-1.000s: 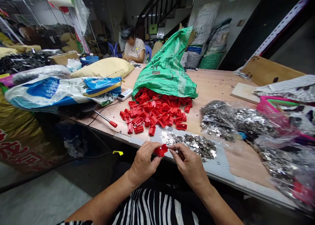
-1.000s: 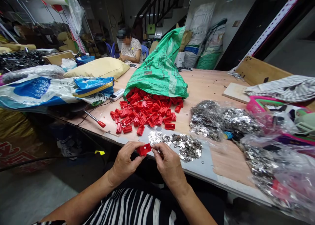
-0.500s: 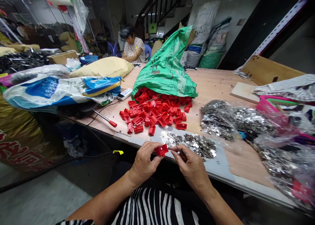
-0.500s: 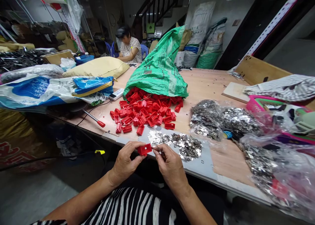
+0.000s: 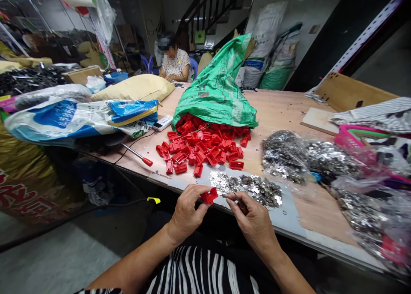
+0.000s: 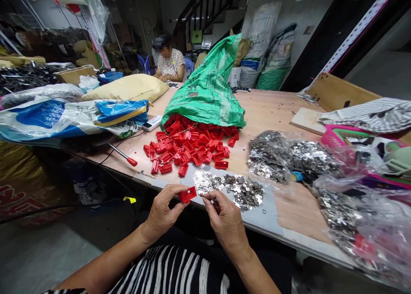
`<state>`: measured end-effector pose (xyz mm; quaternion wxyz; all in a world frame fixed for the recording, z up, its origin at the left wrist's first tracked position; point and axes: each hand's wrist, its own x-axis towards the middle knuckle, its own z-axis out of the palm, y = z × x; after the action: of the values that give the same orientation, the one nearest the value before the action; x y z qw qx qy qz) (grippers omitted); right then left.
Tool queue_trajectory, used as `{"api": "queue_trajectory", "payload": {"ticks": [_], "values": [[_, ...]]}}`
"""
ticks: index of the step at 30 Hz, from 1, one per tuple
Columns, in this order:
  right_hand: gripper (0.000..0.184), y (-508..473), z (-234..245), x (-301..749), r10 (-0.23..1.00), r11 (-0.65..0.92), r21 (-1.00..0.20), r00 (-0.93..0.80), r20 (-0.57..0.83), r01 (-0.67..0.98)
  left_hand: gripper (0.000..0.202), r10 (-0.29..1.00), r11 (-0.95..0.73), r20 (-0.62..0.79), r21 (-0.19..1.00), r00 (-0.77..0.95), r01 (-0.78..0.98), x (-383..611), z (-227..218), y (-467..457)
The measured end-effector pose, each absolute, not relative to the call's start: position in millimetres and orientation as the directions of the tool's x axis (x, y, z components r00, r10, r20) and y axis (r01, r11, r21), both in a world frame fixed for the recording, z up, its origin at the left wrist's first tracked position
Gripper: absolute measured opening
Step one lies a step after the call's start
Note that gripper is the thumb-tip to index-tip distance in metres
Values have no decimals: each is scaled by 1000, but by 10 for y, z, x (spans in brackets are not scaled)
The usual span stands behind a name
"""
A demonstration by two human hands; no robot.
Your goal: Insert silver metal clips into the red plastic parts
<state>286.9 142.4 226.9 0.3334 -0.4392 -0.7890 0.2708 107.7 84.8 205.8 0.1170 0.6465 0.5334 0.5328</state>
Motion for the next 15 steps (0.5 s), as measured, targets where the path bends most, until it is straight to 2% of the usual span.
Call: {"api": "queue_trajectory", "payload": {"ticks": [7, 10, 11, 13, 15], "values": [[22, 1401, 2293, 2871, 879, 461, -721, -376, 292, 517, 34, 848, -351, 505, 765, -164, 540, 1084, 2077, 834], [23, 1392, 2311, 2869, 885, 446, -737, -372, 279, 509, 31, 888, -296, 415, 845, -197, 446, 1089, 2084, 833], [23, 1389, 2314, 2868, 888, 437, -747, -372, 270, 501, 32, 914, -261, 348, 898, -208, 354, 1091, 2088, 837], [24, 1382, 2316, 2866, 892, 419, -770, -376, 250, 482, 37, 967, -152, 158, 987, -202, 43, 1094, 2100, 850], [23, 1376, 2313, 2865, 895, 405, -786, -379, 235, 468, 44, 993, -8, -33, 939, -115, -344, 1089, 2116, 866]]}}
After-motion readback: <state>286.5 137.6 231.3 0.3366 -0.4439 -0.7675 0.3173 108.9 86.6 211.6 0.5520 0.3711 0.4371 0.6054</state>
